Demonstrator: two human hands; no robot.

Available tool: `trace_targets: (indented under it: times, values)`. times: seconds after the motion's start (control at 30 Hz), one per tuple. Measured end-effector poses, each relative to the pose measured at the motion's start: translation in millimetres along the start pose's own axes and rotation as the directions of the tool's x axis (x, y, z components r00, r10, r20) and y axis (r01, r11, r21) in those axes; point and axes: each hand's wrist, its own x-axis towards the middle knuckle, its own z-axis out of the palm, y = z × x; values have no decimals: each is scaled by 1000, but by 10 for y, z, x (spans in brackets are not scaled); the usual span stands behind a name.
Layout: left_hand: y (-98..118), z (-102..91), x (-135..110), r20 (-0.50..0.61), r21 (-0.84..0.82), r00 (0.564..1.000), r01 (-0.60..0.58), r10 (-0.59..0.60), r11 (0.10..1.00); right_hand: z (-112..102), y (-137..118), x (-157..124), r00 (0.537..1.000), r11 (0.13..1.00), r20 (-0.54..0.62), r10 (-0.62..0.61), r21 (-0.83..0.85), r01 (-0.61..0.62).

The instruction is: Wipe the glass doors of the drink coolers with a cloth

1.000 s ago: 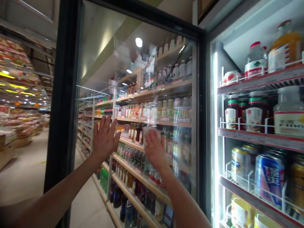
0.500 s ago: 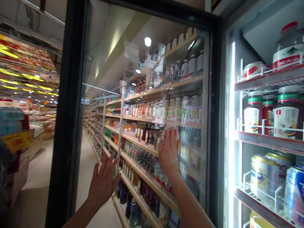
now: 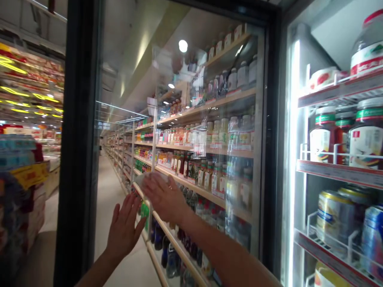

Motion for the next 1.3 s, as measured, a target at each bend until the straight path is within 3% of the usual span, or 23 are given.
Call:
trace_targets:
  times: [0.03,0.07,0.1,0.17,0.2,0.27,0.33,0.4,0.47,0.53,0.57,0.6,0.7,0.77,0.83,0.9,0.93,0.97,1.07,1.13,1.2,1.27,1.3]
  values:
    - [-15,-16,-9,1,-12,1000,3,-3,1000,-4,-8,47,1000,1000,10,-25,7,25]
    - [-28,-30,-18,7,-26,1000,15,-14,1000,-13,23,100,999,999,9,34,-1,-34]
    - [-39,-43,-26,18,-37,999,31,-30,999,-25,78,151,988,988,-1,154,-18,-154]
    - [-52,-62,-40,40,-42,998,56,-54,998,-49,175,193,923,922,-23,385,-40,-385]
    - [-55,-68,-45,51,-38,997,59,-57,998,-57,184,158,907,907,-24,420,-37,-421]
    - [-54,-74,-49,57,-25,997,50,-48,998,-72,113,-42,951,951,7,309,-2,-309]
    - [-47,-72,-47,51,-6,998,27,-27,1000,-98,28,-346,995,994,48,93,53,-95]
    - [-37,-65,-41,47,8,999,13,-13,1000,-145,76,-621,997,997,71,22,69,-27]
    - [-28,-54,-33,46,10,999,6,-7,1000,-208,267,-810,975,976,36,217,-17,-217]
    - [-23,-44,-27,40,9,999,1,-1,1000,-273,445,-967,877,868,-75,474,-125,-480]
    - [-22,-40,-25,36,9,999,0,-1,1000,-301,474,-1064,839,825,-115,532,-154,-544]
    - [-23,-37,-23,33,10,999,1,-2,1000,-323,452,-1181,841,824,-119,528,-166,-541]
    - [-31,-31,-23,26,7,1000,7,-7,1000,-361,252,-1592,957,954,48,285,-107,-279]
    - [-39,-27,-26,22,3,1000,8,-8,1000,-375,248,-1792,965,967,98,245,-102,-235]
    - [-44,-20,-29,21,7,1000,9,-9,1000,-394,419,-1886,899,887,45,437,-192,-421]
    - [-44,-14,-28,14,18,1000,3,-3,1000,-415,594,-1961,755,714,-88,650,-270,-646]
    - [-41,-12,-25,8,22,1000,-1,1,1000,-425,615,-2028,709,660,-133,693,-278,-698]
    - [-38,-10,-21,3,25,1000,-6,6,1000,-432,575,-2123,710,663,-132,691,-274,-696]
    - [-28,-9,-5,-6,20,1000,-13,13,1000,-444,262,-2477,872,868,86,481,-185,-461]
    - [-28,-2,2,-6,17,1000,-13,13,1000,-446,215,-2574,901,912,156,404,-144,-384]
    - [-34,11,3,-10,18,1000,-12,12,1000,-459,477,-2456,842,834,66,535,-199,-515]
    - [-42,28,-8,-15,20,1000,-8,8,1000,-493,907,-2233,718,687,-77,692,-237,-687]
    - [-45,37,-19,-16,20,1000,-5,6,1000,-516,1089,-2149,704,671,-105,702,-231,-704]
